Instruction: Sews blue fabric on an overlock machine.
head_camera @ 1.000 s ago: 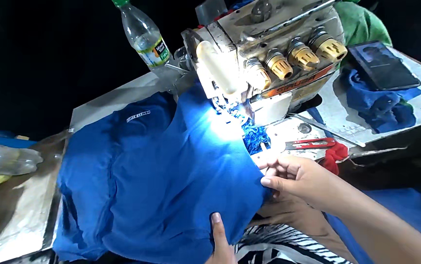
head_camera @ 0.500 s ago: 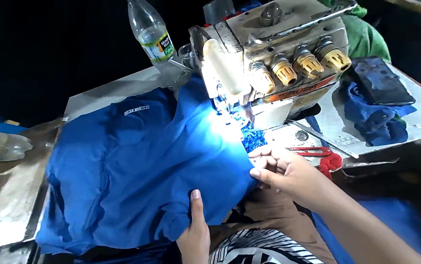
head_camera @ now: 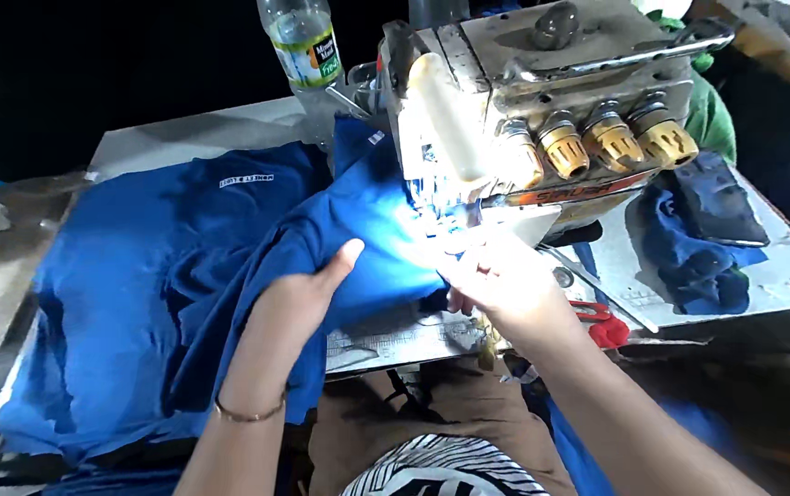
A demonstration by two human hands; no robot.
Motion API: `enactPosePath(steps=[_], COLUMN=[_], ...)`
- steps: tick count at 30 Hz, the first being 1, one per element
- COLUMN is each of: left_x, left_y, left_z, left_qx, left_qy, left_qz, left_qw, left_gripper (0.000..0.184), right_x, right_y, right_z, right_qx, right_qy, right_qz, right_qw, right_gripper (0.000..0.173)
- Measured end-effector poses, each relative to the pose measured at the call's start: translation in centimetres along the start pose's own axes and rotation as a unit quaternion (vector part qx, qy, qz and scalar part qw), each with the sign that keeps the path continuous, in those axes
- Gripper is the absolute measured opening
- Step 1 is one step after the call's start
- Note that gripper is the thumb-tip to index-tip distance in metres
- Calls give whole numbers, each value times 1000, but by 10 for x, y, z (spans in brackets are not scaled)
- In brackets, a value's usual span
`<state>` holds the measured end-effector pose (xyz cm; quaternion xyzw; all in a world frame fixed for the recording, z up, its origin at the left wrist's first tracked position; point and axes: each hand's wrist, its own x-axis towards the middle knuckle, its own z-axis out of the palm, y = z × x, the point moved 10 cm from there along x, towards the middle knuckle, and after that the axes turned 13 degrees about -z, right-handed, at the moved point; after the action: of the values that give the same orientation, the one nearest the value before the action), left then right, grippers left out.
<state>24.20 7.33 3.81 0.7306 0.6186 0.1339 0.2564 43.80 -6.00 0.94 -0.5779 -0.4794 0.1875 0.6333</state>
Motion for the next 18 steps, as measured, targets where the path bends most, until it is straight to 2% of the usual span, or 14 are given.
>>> enactPosePath(steps=[3,7,10,13,15,18], left_x=[27,66,70,49,23,-37], left_y=[5,15,5,-23,-52,-85], left_z=[6,6,3,-11,-20,-23], left_qx=[27,-7,-45,-80,-167,-380], left_qy=[-65,-32,-13,30,98,197], left_qz=[-33,-29,-56,-127,-158,-171], left_qw=[997,999,997,988,968,887], left_gripper=[78,76,74,80,74,47], right_x=[3,0,-5,-16,-28,-42], right_y=[2,4,3,-1,-3,-7], right_z=[1,0,-2,-5,-1,19], right_qx=[-4,8,-3,-49,-53,-32], right_qy=[35,59,74,86,83,56], right_qz=[19,23,38,38,44,21], right_qw=[999,998,997,994,994,998], right_gripper=[18,20,13,12,13,11])
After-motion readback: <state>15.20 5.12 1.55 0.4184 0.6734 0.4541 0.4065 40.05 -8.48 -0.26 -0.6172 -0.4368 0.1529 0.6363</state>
